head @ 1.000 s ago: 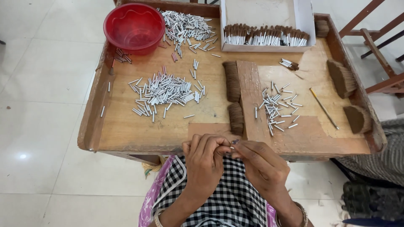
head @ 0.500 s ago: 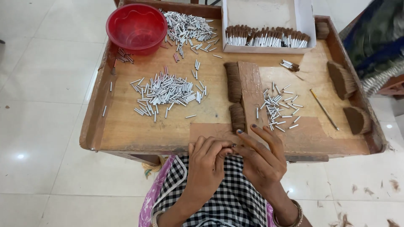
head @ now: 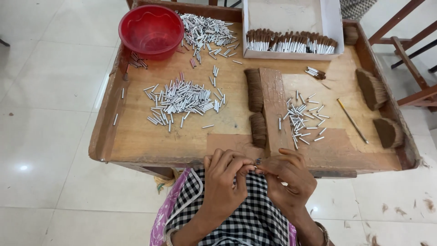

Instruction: Assembling small brushes by inserting metal ferrules over bristle bundles.

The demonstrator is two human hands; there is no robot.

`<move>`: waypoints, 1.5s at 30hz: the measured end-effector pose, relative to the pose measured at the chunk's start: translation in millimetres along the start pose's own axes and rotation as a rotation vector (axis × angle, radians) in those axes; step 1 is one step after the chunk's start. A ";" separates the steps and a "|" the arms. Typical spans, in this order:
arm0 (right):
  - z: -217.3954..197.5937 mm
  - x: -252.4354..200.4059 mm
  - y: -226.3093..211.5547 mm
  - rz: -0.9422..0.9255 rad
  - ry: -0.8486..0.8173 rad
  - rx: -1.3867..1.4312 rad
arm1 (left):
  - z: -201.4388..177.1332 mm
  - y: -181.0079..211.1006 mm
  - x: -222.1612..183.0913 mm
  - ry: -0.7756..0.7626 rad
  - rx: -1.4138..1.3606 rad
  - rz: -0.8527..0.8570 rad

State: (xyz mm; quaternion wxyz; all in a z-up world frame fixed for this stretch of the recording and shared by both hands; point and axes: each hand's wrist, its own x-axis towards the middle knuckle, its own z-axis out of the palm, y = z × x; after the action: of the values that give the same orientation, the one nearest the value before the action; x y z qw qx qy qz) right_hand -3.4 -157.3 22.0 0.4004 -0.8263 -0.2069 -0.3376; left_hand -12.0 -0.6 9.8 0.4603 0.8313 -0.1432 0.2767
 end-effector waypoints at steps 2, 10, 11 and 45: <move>-1.9 -3.7 3.3 0.032 -0.028 0.027 | 3.4 -1.8 -3.8 0.020 0.002 0.005; -9.2 -13.2 14.9 0.191 -0.055 0.153 | 20.5 -8.6 -9.5 0.064 -0.009 0.062; -9.2 -15.3 15.8 0.265 -0.090 0.164 | 22.9 -9.0 -13.1 0.051 -0.018 0.046; -9.8 26.6 15.7 -0.006 -0.198 -0.434 | 41.7 -23.0 34.3 -0.106 0.187 -0.037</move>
State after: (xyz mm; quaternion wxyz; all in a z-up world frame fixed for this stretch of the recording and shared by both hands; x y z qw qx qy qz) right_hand 20.6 -172.6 37.6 0.1904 -0.9215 -0.1702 -0.2926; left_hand 40.7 -22.9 -3.4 0.3774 0.8866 -0.1255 0.2360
